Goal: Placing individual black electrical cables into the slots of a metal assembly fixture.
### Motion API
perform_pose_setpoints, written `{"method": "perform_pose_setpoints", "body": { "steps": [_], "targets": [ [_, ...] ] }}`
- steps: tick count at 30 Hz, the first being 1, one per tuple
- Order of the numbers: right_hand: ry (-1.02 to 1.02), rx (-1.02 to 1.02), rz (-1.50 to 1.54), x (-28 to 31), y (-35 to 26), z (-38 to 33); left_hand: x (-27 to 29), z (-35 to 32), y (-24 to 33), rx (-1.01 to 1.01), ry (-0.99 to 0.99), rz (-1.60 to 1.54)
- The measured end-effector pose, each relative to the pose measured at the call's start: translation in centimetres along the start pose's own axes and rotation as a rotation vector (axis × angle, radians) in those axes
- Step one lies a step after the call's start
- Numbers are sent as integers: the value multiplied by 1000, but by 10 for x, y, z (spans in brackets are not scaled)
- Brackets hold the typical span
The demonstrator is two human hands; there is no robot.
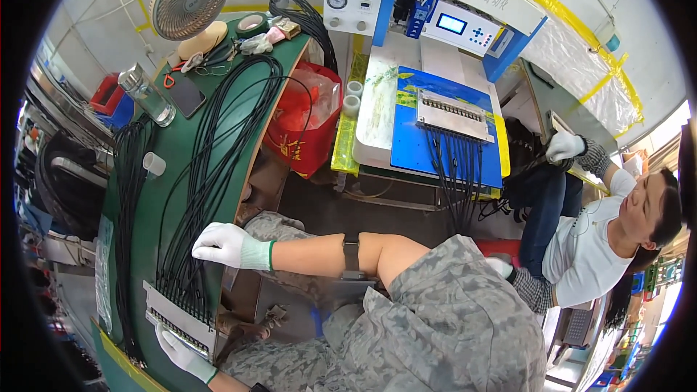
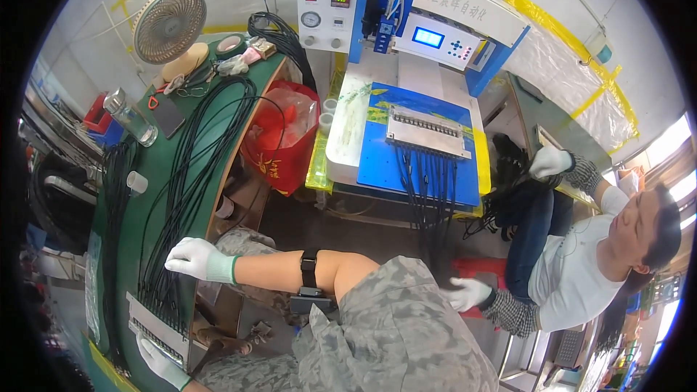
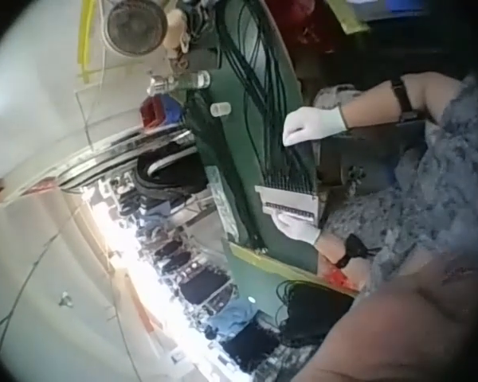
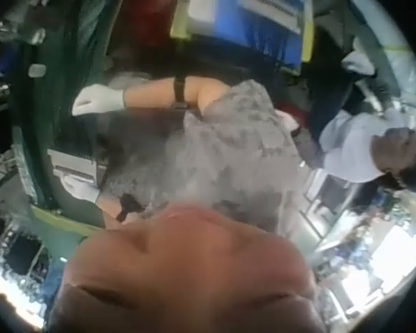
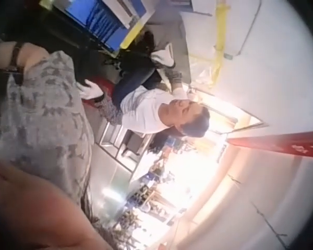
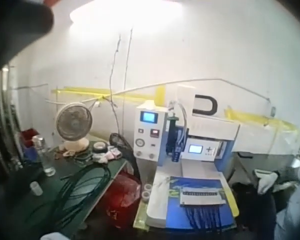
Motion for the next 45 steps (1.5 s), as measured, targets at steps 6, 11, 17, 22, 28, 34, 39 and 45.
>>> {"method": "perform_pose_setpoints", "body": {
  "steps": [6, 11, 17, 22, 28, 34, 39, 45],
  "targets": [
    [-6, 3, 1, -2, 3, 1, 0, 0, 4, 36, -14, 51],
    [3, 15, -37, -3, 2, 1, 0, -1, -2, 4, -5, 23],
    [2, 25, -42, -3, 0, 1, 1, -1, 3, 29, -10, 4],
    [20, 66, -35, -2, -4, -1, 1, -1, 3, 32, -4, 7],
    [25, 96, -56, -2, -6, -1, 1, -1, 3, 23, -18, 30],
    [25, 109, -71, -7, -7, -2, 1, 0, -4, -7, 0, 15],
    [32, 102, -52, -10, -5, -4, 0, 0, 2, 28, -8, 22],
    [20, 109, -60, -10, -5, -7, 2, -2, -27, 35, 6, -31]
  ]
}}
Point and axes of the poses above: each hand's wrist, its own z-axis towards the middle knuckle, its own x-axis out of the back of the hand, y = z × x, the point moved 7 cm from there along z, towards the middle knuckle, and after that the axes turned 10 degrees about -x, right-handed, at the moved point
